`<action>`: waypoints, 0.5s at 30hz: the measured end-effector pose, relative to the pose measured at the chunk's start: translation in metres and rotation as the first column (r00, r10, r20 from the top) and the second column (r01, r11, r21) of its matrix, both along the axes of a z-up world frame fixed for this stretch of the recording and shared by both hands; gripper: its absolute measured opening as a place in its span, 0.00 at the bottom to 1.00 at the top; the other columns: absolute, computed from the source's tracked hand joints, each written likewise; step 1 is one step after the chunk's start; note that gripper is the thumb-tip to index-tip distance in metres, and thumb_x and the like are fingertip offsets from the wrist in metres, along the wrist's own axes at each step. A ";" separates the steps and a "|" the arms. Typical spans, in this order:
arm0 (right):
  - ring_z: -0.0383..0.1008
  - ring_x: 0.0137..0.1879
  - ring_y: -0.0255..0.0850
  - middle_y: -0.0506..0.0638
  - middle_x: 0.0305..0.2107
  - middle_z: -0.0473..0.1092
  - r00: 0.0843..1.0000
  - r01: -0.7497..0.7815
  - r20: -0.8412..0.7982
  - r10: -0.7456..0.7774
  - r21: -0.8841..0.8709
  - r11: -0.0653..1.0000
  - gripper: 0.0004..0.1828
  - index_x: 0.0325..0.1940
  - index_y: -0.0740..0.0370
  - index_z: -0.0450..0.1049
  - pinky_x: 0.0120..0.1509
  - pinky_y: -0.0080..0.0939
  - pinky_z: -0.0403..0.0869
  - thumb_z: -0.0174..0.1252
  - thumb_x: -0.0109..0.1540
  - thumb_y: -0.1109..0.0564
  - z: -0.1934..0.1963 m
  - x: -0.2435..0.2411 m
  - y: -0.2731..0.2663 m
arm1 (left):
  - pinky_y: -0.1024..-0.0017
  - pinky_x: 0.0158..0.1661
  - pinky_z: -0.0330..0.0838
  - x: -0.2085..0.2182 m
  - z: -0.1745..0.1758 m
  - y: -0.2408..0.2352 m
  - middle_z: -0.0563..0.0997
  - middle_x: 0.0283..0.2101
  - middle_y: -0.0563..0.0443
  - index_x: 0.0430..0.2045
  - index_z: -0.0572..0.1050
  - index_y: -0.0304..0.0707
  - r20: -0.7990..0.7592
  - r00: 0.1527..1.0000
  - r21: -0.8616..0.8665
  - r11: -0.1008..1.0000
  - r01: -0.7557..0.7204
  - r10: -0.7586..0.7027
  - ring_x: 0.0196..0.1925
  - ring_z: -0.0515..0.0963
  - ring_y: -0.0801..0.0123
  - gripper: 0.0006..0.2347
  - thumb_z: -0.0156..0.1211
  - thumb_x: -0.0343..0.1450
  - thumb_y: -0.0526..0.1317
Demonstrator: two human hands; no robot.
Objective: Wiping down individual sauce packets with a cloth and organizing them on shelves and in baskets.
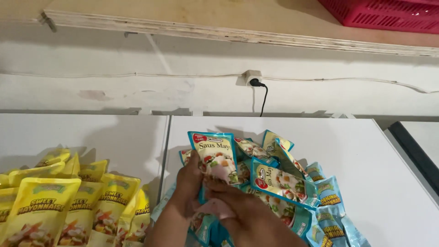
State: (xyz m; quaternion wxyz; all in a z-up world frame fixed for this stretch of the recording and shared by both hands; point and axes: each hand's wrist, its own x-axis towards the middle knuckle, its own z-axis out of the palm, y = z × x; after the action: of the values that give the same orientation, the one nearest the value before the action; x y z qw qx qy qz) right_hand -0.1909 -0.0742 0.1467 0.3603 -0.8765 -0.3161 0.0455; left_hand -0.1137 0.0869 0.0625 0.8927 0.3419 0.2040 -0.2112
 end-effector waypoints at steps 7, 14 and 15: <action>0.79 0.53 0.38 0.52 0.51 0.77 0.681 0.699 -0.496 -0.539 0.220 0.681 0.24 0.67 0.56 0.69 0.56 0.41 0.74 0.43 0.68 0.51 -0.033 0.076 -0.012 | 0.48 0.53 0.74 -0.014 0.037 -0.023 0.78 0.49 0.39 0.60 0.72 0.36 0.010 1.000 0.063 0.998 0.022 -0.023 0.51 0.77 0.52 0.28 0.35 0.79 0.59; 0.78 0.51 0.49 0.58 0.47 0.75 0.545 0.791 -0.811 0.215 0.582 0.190 0.25 0.63 0.62 0.67 0.55 0.49 0.78 0.45 0.69 0.44 -0.103 0.093 -0.029 | 0.57 0.60 0.69 -0.020 0.040 -0.037 0.72 0.57 0.49 0.67 0.59 0.43 0.289 0.956 0.351 0.935 -0.053 -0.054 0.61 0.74 0.61 0.35 0.64 0.65 0.53; 0.80 0.50 0.50 0.59 0.47 0.77 0.502 0.816 -0.804 0.319 0.562 0.134 0.28 0.62 0.61 0.70 0.51 0.51 0.80 0.45 0.65 0.42 -0.116 0.089 -0.030 | 0.58 0.60 0.71 -0.023 0.041 -0.044 0.69 0.61 0.49 0.67 0.57 0.42 0.290 0.957 0.441 0.888 -0.130 -0.004 0.64 0.74 0.61 0.38 0.68 0.62 0.52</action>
State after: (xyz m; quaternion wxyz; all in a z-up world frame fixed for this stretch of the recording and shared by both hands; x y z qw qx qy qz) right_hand -0.1023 -0.1041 0.0305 0.9169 -0.3460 0.1268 0.1535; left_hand -0.1362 0.0431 0.1038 0.8140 0.5611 0.1293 -0.0770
